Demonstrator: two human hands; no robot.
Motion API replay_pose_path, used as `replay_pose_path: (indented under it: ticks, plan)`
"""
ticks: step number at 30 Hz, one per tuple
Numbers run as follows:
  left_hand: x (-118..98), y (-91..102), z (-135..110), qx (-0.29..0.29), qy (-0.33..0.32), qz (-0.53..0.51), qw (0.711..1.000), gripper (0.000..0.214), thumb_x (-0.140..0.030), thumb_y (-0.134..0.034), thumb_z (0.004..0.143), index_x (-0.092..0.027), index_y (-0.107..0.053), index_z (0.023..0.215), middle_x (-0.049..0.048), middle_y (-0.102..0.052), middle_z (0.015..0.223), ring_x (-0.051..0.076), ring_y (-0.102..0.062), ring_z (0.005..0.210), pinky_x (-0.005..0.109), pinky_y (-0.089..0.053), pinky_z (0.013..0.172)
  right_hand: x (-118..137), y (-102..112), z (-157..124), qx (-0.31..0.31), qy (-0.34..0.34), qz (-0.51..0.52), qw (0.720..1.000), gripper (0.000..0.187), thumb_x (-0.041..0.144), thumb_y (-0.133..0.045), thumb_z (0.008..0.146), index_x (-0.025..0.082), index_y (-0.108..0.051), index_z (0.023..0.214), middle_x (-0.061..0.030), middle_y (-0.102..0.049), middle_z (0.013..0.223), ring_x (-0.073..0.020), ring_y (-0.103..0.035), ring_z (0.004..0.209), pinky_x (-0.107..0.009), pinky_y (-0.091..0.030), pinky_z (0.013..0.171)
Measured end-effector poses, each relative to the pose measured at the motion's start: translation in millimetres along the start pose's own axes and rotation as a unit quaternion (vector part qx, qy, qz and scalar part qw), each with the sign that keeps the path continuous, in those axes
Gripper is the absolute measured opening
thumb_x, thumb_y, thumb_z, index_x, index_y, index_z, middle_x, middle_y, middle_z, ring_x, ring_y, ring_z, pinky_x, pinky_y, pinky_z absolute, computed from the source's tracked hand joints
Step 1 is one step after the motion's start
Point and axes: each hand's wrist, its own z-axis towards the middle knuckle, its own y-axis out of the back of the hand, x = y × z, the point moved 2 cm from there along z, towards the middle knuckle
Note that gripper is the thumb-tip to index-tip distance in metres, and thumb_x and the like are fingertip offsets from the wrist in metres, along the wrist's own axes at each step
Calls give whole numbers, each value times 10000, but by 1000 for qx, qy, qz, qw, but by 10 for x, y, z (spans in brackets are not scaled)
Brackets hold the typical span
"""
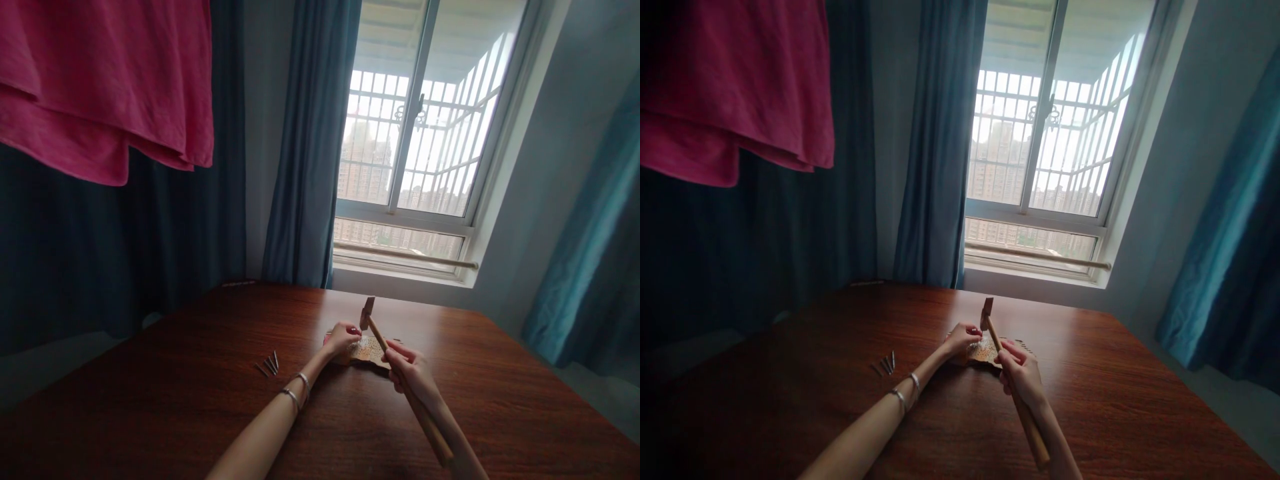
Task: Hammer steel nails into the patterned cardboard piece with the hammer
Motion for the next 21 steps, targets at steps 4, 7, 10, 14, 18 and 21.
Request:
replay_pose_path:
  ticks: [4,7,10,14,18,21]
  plan:
    - [-40,14,-13,-4,6,24,1000,202,-244,-585,644,-125,-675,780,23,-671,749,137,-587,720,190,-414,621,1,-9,-9,-14,4,-1,1000,569,431,-651,646,140,-555,1125,-19,-591,720,-64,-453,356,-185,-302,272]
    - [-85,25,-27,0,3,38,999,185,-238,-584,641,-125,-679,752,21,-668,719,136,-581,700,188,-403,606,-4,-15,-5,-4,4,-6,1000,551,426,-634,663,140,-556,1128,-20,-586,721,-63,-454,360,-183,-300,273]
    - [-110,33,-41,2,4,48,999,167,-232,-581,638,-130,-683,723,17,-664,689,136,-576,680,186,-393,589,-11,-11,-8,1,-15,-23,1000,530,417,-625,672,142,-565,1122,-22,-583,715,-66,-458,358,-182,-298,273]
    - [-74,23,-29,0,-4,41,999,197,-240,-576,641,-129,-686,760,19,-666,699,138,-579,683,190,-396,586,-3,-1,-11,-6,-2,-12,1000,521,406,-623,672,150,-564,1122,-16,-574,732,-58,-453,360,-179,-298,276]
    - [-2,3,4,-2,-1,38,999,208,-244,-575,635,-126,-685,766,26,-672,723,138,-588,695,193,-406,601,-7,-10,-7,-4,-12,-12,1000,551,411,-633,656,138,-561,1129,-16,-577,715,-64,-453,352,-186,-301,271]
    - [11,3,11,-2,-5,45,999,211,-249,-571,637,-129,-680,772,21,-673,734,138,-589,709,191,-405,606,-8,-15,-3,-15,-4,2,1000,577,415,-646,646,132,-551,1140,-14,-573,716,-59,-446,349,-184,-295,273]
